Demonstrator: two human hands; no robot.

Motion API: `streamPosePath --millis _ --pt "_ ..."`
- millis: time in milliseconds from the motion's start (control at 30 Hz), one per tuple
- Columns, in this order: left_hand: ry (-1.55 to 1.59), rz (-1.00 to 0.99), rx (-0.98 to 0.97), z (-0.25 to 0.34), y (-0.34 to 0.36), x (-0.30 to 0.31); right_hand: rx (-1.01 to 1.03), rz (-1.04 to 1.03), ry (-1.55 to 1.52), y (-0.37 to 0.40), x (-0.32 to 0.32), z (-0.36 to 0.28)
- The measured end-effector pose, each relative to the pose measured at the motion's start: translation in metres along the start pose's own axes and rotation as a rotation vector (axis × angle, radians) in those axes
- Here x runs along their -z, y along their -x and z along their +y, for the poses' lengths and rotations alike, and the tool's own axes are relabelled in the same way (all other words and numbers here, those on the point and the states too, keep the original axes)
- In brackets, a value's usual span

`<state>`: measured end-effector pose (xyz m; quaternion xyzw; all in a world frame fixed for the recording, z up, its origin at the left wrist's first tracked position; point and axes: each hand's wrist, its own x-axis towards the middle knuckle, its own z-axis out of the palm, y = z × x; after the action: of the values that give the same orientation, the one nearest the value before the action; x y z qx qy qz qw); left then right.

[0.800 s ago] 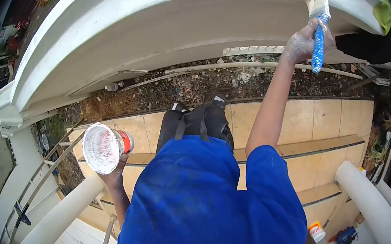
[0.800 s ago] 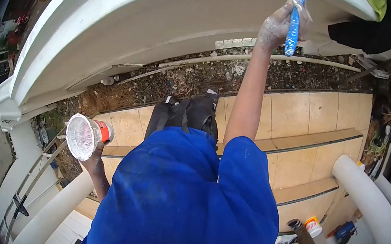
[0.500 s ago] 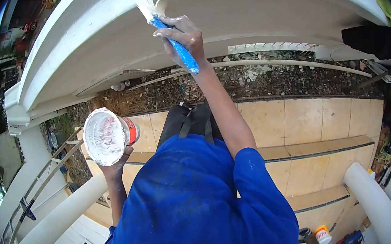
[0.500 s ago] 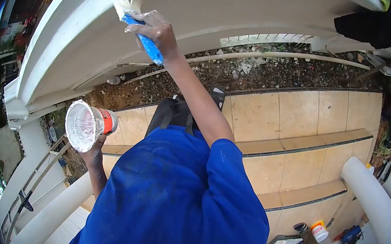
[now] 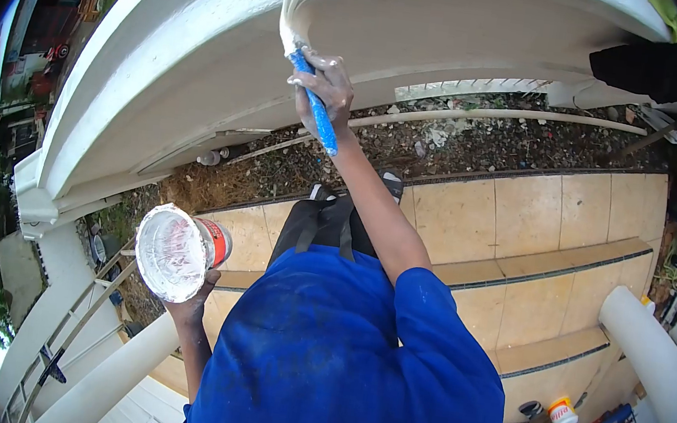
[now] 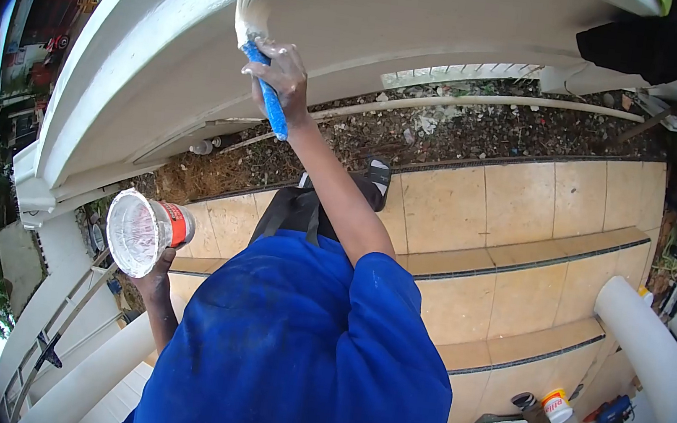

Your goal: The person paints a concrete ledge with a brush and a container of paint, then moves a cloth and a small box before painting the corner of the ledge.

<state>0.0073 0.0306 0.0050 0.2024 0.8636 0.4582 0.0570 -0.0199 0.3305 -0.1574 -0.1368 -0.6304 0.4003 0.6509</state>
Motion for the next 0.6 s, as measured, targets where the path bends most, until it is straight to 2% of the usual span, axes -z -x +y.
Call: streamPosePath --millis 100,200,233,267,300,333,367,433,467,500,567,600 --pt "-0.018 -0.007 0.023 -0.006 -0.002 -0.008 -0.091 -0.323 -0.208 0.002 0.028 0.007" --pt "-0.025 -0.072 0.012 -0.013 0.000 -0.015 -0.122 0.041 -0.182 -0.065 0.091 0.051" --pt "-0.024 -0.082 0.029 -0.015 0.000 -0.018 -0.159 0.133 -0.077 -0.084 0.121 0.057" --pt "-0.024 -0.092 0.042 -0.014 0.000 -0.021 -0.085 0.237 0.033 -0.094 0.144 0.070" --pt "-0.024 -0.099 0.053 -0.014 -0.001 -0.025 -0.096 0.426 0.048 -0.097 0.160 0.077" --pt "0.024 -0.089 0.073 -0.014 -0.001 -0.027 -0.110 0.612 0.059 -0.098 0.165 0.074" --pt "0.012 -0.092 0.075 -0.016 -0.003 -0.030 -0.162 0.757 -0.071 -0.095 0.168 0.072" --pt "-0.012 -0.094 0.089 -0.021 -0.001 -0.035 -0.317 0.821 -0.037 -0.085 0.141 0.069" --pt "-0.036 -0.099 0.079 -0.030 -0.001 -0.034 -0.153 0.699 0.227 -0.081 0.107 0.066" --pt "-0.037 -0.119 0.054 -0.029 -0.004 -0.037 -0.008 0.627 0.202 -0.070 0.066 0.065" --pt "-0.033 -0.158 -0.003 -0.026 -0.013 -0.044 -0.020 0.492 0.078 -0.033 0.009 0.042" --pt "-0.074 -0.210 -0.013 -0.028 -0.017 -0.042 -0.019 0.346 0.003 -0.015 -0.002 0.030"
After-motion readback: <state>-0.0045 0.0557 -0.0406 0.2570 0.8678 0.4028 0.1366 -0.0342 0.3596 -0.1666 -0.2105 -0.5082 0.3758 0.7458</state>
